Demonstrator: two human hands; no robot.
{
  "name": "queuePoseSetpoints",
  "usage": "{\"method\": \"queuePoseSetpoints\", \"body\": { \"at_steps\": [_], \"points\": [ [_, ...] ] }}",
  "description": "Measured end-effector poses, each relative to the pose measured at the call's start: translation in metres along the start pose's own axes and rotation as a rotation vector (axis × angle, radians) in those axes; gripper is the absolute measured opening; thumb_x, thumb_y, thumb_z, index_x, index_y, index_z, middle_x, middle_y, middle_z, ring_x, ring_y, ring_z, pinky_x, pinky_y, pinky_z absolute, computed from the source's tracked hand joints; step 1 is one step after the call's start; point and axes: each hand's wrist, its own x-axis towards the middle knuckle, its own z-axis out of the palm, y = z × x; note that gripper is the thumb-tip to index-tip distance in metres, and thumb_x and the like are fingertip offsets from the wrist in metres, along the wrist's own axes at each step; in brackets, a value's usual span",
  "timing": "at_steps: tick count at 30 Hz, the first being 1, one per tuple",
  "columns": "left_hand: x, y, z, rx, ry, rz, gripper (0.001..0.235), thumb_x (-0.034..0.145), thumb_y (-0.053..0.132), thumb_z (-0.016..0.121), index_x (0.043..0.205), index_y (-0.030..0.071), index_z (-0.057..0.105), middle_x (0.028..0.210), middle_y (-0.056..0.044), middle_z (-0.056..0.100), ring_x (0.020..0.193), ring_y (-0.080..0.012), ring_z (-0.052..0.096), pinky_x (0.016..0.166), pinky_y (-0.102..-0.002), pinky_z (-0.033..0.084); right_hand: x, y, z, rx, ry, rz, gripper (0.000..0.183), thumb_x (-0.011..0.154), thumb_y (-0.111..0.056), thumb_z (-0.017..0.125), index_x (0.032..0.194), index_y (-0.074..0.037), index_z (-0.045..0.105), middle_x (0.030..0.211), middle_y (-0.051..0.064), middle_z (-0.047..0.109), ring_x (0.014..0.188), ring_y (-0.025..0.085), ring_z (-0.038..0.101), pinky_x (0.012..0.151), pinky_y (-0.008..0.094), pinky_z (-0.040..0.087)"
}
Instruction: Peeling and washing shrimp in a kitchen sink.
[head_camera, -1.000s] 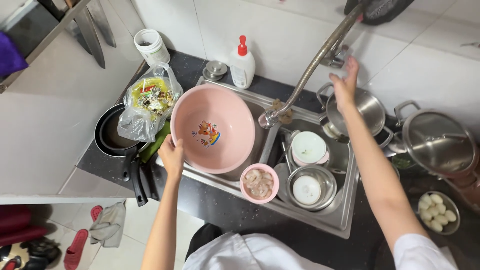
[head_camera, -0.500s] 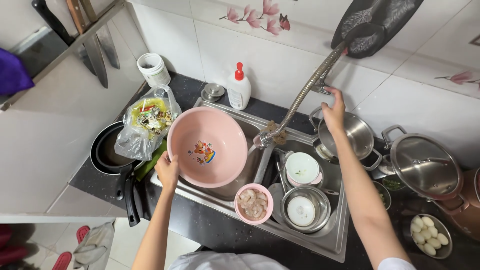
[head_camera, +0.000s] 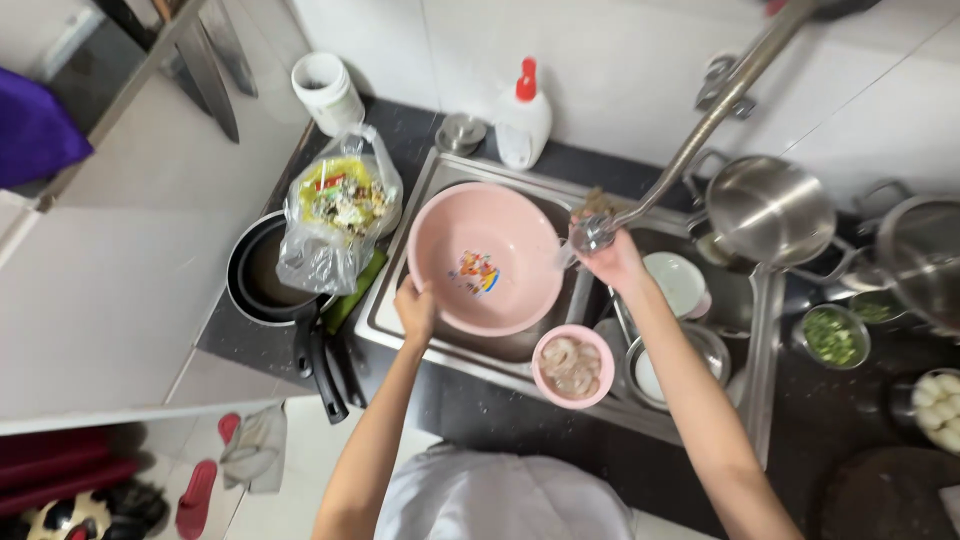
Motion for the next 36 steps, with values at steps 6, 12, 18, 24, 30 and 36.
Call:
{"method": "queuePoseSetpoints", "body": {
  "at_steps": [6,12,18,24,30,36],
  "points": [
    [-0.002,-0.053,0.031,0.169,-0.105,-0.241,0.025,0.089,0.015,0.064,0.108,0.0,0.071,0.08,-0.012,0.074,0.069,-0.0178,0.069,0.07,-0.035,0.055,-0.002,0.024,0.032,0.096,-0.011,0.058,0.038,0.107,-0.031,0.04,0.119,-0.005,0.065,0.12,0.016,0.069,0.112,0.03,0.065,0.095,0.046,0.056],
    [0.033,-0.179,0.059,0.429,-0.334,-0.316,0.034,0.095,0.023,0.068,0.118,-0.002,0.062,0.099,-0.018,0.073,0.09,-0.0298,0.068,0.085,-0.044,0.055,-0.065,0.015,0.086,-0.096,0.054,-0.044,0.053,0.102,-0.049,0.031,0.118,-0.009,0.062,0.129,0.013,0.068,0.121,0.028,0.064,0.098,0.05,0.049],
    [0.015,-0.156,0.101,1.187,-0.263,-0.021,0.099,0.095,0.054,0.063,0.159,-0.003,0.013,0.165,-0.025,0.012,0.147,-0.0442,0.033,0.114,-0.054,0.037,-0.055,0.016,0.076,-0.659,-0.186,-0.626,0.047,0.089,-0.044,0.063,0.12,-0.01,0.057,0.129,0.01,0.062,0.122,0.019,0.062,0.105,0.038,0.049],
    [-0.058,-0.163,0.217,0.644,-1.021,-0.123,0.102,0.099,0.058,0.06,0.159,0.001,0.001,0.168,-0.024,0.01,0.157,-0.035,0.014,0.127,-0.05,0.017,-0.062,0.02,0.052,-0.864,0.059,-0.795,0.021,0.095,0.007,0.071,0.107,-0.004,0.058,0.112,0.008,0.067,0.107,0.013,0.064,0.098,0.027,0.052],
    [-0.073,-0.256,0.25,0.876,-1.102,0.164,0.082,0.102,0.039,0.054,0.165,0.007,0.013,0.151,-0.029,0.043,0.131,-0.0424,0.051,0.109,-0.049,0.043,-0.084,0.021,0.065,-0.947,0.091,-0.632,0.018,0.092,0.004,0.07,0.105,-0.003,0.06,0.107,0.006,0.068,0.101,0.013,0.067,0.092,0.028,0.053],
    [-0.042,-0.214,0.206,0.889,-1.014,0.601,0.048,0.093,0.045,0.052,0.131,0.017,0.048,0.124,-0.01,0.057,0.111,-0.0274,0.058,0.094,-0.042,0.046,-0.069,0.028,0.096,-0.929,0.02,-0.449,0.011,0.095,-0.006,0.064,0.106,-0.004,0.064,0.108,0.01,0.075,0.102,0.016,0.07,0.093,0.03,0.055]
  ]
}}
